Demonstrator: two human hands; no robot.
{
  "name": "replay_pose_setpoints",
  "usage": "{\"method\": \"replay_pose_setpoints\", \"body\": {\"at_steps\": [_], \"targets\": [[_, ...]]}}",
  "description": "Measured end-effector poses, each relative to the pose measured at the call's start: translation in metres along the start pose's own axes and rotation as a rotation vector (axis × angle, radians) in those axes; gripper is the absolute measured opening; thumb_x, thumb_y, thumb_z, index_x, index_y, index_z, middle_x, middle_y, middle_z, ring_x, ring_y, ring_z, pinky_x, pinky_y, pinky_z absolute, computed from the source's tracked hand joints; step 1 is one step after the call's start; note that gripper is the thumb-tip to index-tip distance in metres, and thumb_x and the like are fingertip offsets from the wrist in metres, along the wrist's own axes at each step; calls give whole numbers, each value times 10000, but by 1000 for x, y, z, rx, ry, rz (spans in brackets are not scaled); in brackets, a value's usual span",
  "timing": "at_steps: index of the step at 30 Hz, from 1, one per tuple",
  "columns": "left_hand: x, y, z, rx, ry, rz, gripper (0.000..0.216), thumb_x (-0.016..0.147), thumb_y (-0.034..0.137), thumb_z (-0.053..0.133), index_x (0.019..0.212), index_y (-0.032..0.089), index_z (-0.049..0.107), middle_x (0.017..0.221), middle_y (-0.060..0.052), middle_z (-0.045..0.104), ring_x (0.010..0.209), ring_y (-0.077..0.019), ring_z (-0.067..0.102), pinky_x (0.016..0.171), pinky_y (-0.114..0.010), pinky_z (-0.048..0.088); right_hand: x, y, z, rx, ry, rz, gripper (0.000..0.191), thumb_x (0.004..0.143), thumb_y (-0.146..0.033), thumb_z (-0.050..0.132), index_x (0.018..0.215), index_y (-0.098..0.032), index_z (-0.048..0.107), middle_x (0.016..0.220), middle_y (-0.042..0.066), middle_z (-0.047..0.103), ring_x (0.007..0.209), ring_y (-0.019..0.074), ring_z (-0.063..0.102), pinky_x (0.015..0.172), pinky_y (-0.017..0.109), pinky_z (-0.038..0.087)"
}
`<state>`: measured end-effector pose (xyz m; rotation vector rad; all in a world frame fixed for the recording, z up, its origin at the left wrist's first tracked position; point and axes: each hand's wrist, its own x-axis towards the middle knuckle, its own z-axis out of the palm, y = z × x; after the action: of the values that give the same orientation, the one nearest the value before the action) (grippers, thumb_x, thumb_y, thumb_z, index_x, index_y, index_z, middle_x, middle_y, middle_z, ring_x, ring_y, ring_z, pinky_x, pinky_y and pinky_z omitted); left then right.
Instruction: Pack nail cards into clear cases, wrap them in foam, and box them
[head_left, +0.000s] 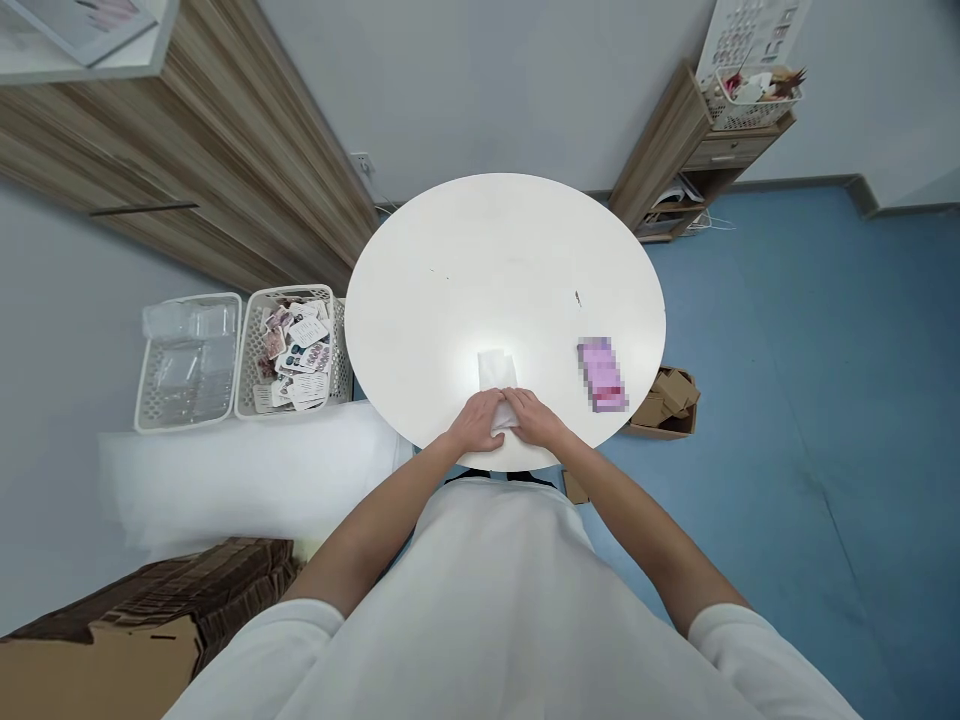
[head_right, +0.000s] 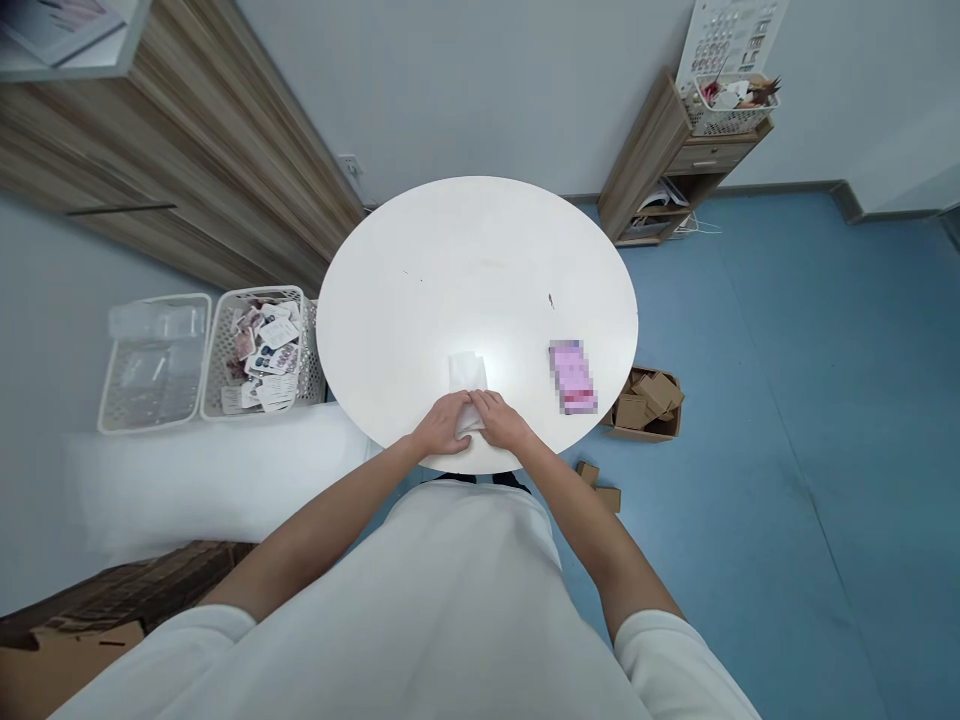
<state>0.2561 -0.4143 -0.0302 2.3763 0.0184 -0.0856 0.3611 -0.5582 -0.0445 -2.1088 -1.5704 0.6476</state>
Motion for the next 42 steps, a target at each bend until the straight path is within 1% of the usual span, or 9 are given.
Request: {"method": "replay_pose_setpoints", "body": {"at_steps": [9, 15, 20, 24, 27, 31, 35, 37, 42], "targets": [[-32, 22, 1, -213, -34, -120, 648, 564, 308, 659, 1140, 216, 375, 1076, -76, 519, 962, -241, 523, 832, -365, 407, -37, -31, 8, 81, -28, 63, 756, 649, -308, 599, 1314, -144, 278, 1196, 145, 446, 1076, 280, 389, 889, 441, 361], [-16, 11, -12, -362, -66, -291, 557, 538, 193, 636, 1053, 215, 428, 976, -42, 550, 828, -191, 548, 690, -303, 436, -14, -27, -15, 128, -116, 147, 263, 708, -278, 529, 938, -157, 568, 924, 83, 558, 866, 215, 498, 770, 344, 411], [-7, 1, -7, -424, 116, -408, 267, 622, 187, 560, 885, 186, 512, 899, -33, 547, 794, -157, 529, 665, -275, 433, 5, -19, -24, 253, -118, 254, 171, 785, -302, 424, 792, -193, 556, 872, 47, 552, 787, 180, 518, 671, 287, 414], [-5, -9, 0, -470, 275, -488, 311, 691, 248, 556, 996, 192, 533, 960, -46, 549, 829, -151, 534, 706, -276, 437, 16, -11, -19, 281, -62, 416, 294, 829, -397, 343, 747, -190, 535, 795, 41, 550, 688, 168, 521, 585, 273, 402], [-3, -17, 4, -482, 337, -628, 448, 700, 322, 592, 1112, 189, 473, 933, -43, 560, 749, -129, 551, 701, -280, 441, 23, -6, -9, 253, 54, 536, 348, 833, -460, 316, 828, -185, 530, 752, 40, 549, 665, 177, 521, 578, 283, 403], [5, -23, 8, -462, 376, -760, 424, 659, 379, 635, 1012, 184, 504, 869, -35, 574, 695, -133, 560, 682, -289, 443, 25, -4, 5, 255, 302, 601, 449, 815, -459, 368, 1177, -194, 386, 986, 87, 530, 858, 214, 530, 706, 322, 424], [8, -20, 8, -449, 392, -857, 392, 649, 377, 640, 956, 168, 515, 832, -48, 581, 739, -164, 565, 688, -306, 446, 17, -9, 8, 238, 370, 590, 528, 829, -433, 344, 1292, -199, 250, 1103, 111, 456, 950, 230, 499, 749, 353, 434], [6, -17, 8, -400, 434, -849, 406, 651, 362, 638, 981, 162, 510, 911, -69, 566, 773, -169, 561, 704, -314, 450, 10, -13, 5, 173, 358, 540, 492, 837, -376, 345, 1292, -208, 266, 1129, 114, 429, 951, 227, 494, 724, 347, 446], [-2, -8, 12, -281, 443, -579, 334, 721, 246, 558, 1050, 196, 523, 1020, -63, 522, 867, -162, 539, 781, -316, 448, -8, -20, 4, 50, 190, 368, 349, 824, -230, 382, 1167, -226, 444, 1043, 94, 477, 891, 214, 511, 672, 315, 455]]}}
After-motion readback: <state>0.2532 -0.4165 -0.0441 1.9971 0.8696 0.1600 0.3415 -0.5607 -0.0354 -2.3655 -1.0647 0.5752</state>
